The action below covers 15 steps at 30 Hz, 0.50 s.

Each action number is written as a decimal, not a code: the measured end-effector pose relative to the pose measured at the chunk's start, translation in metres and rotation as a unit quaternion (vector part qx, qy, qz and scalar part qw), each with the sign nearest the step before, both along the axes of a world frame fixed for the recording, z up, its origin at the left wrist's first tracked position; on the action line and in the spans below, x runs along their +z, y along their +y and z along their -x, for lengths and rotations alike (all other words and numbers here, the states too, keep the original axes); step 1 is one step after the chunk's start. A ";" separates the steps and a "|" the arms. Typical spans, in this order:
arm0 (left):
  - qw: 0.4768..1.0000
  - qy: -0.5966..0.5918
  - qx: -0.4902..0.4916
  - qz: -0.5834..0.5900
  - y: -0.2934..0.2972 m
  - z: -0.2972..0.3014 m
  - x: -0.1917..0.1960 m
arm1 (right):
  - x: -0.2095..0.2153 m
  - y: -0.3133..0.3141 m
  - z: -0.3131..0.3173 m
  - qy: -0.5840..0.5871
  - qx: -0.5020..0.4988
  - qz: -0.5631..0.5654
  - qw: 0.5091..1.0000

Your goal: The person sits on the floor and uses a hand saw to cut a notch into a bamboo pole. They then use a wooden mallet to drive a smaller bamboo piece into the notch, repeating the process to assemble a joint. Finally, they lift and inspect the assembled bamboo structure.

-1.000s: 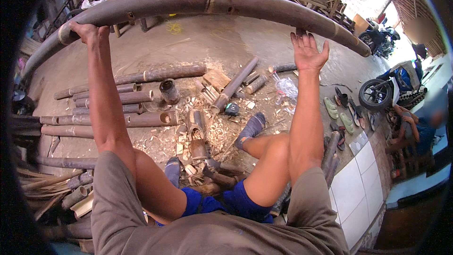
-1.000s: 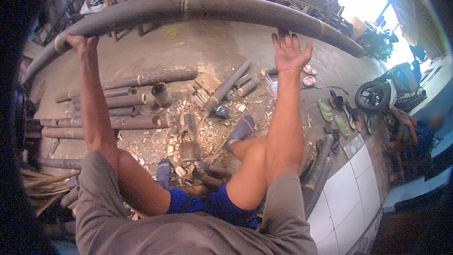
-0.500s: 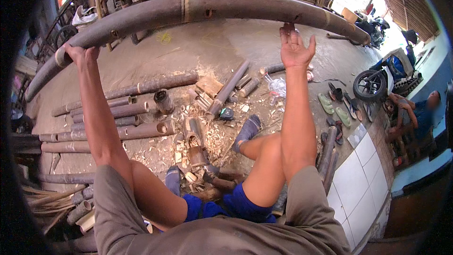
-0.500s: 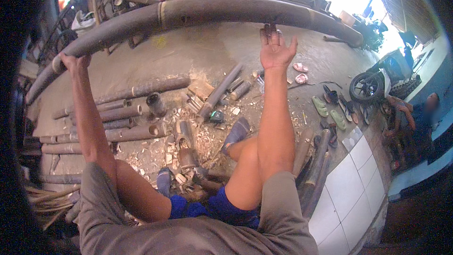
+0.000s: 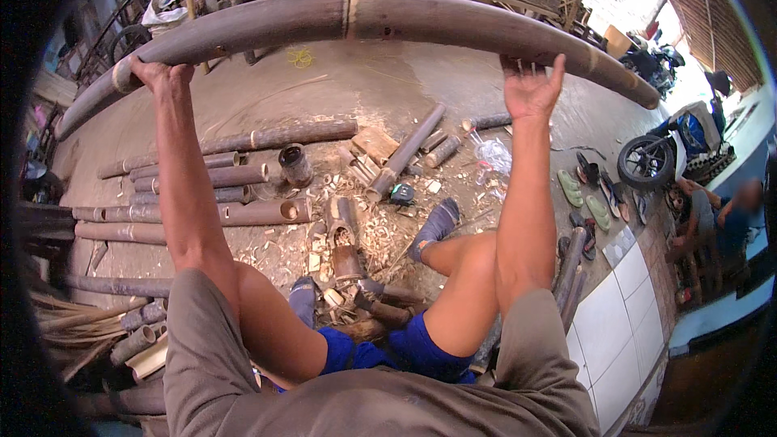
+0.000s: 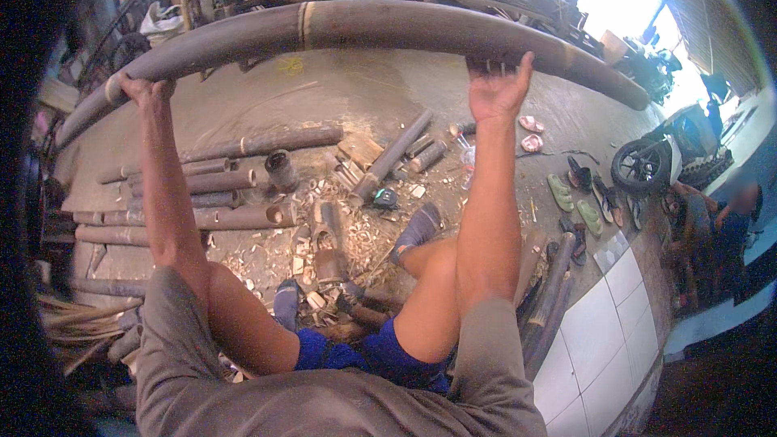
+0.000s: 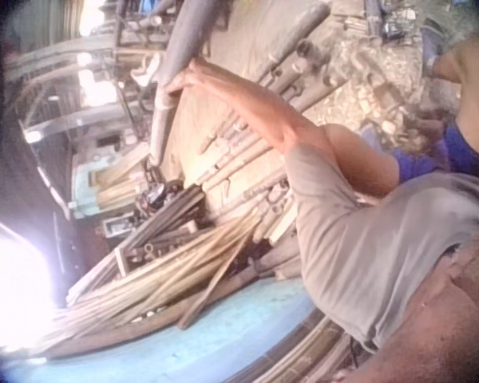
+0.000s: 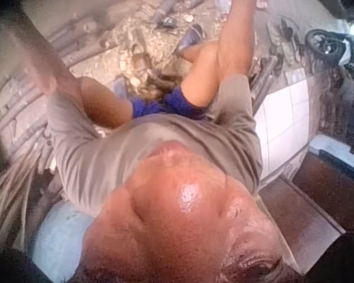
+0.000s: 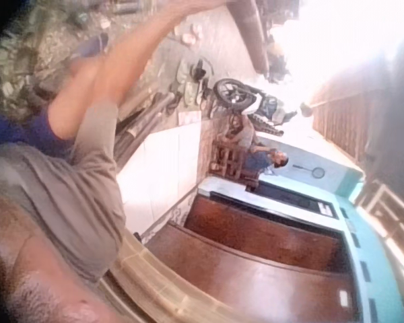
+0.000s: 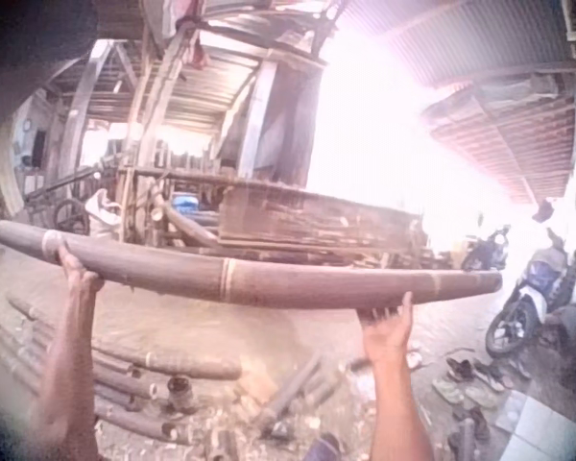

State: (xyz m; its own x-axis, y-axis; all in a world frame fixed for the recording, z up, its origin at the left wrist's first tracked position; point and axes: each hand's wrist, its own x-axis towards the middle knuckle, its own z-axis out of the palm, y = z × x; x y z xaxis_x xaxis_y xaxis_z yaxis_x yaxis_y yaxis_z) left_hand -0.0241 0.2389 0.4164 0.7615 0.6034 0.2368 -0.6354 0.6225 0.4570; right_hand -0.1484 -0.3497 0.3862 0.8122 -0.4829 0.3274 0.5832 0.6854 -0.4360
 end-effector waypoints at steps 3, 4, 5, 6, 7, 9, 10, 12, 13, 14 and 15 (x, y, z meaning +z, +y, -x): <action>0.998 0.014 -0.017 0.053 -0.023 0.011 -0.002 | 0.020 0.006 0.015 -0.048 -0.020 0.053 0.997; 0.998 0.020 -0.013 0.062 -0.031 0.016 -0.001 | 0.027 0.007 0.021 -0.060 -0.020 0.053 0.997; 0.997 0.025 -0.003 0.068 -0.036 0.024 0.002 | 0.034 0.011 0.023 -0.062 -0.026 0.051 0.996; 0.997 0.045 -0.003 0.069 -0.041 0.031 0.004 | 0.041 0.015 0.026 -0.065 -0.032 0.049 0.996; 0.997 0.023 -0.005 0.072 -0.037 0.030 0.002 | 0.049 0.020 0.028 -0.069 -0.037 0.046 0.996; 0.996 -0.025 -0.014 0.080 -0.034 0.012 -0.010 | 0.067 0.023 0.027 -0.103 -0.032 0.063 0.992; 0.995 -0.017 0.007 0.095 -0.026 -0.004 -0.016 | 0.078 0.019 0.022 -0.128 -0.034 0.082 0.988; 0.995 0.008 -0.004 0.101 -0.031 -0.007 -0.018 | 0.101 0.022 0.011 -0.143 -0.055 0.095 0.984; 0.994 0.023 -0.011 0.105 -0.036 -0.003 -0.020 | 0.115 0.027 0.009 -0.127 -0.053 0.105 0.985; 0.991 0.017 -0.012 0.130 -0.042 0.005 -0.016 | 0.131 0.035 0.009 -0.112 -0.050 0.117 0.986; 0.988 0.014 -0.017 0.152 -0.041 0.004 -0.015 | 0.146 0.042 0.011 -0.097 -0.047 0.128 0.986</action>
State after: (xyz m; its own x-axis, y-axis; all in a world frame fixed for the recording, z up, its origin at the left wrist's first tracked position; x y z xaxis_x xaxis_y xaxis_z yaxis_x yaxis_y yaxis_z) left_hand -0.0285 0.1980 0.4013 0.7863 0.6173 0.0275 -0.6016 0.7546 0.2621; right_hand -0.1593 -0.3080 0.5318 0.6786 -0.4343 0.5924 0.7278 0.5067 -0.4622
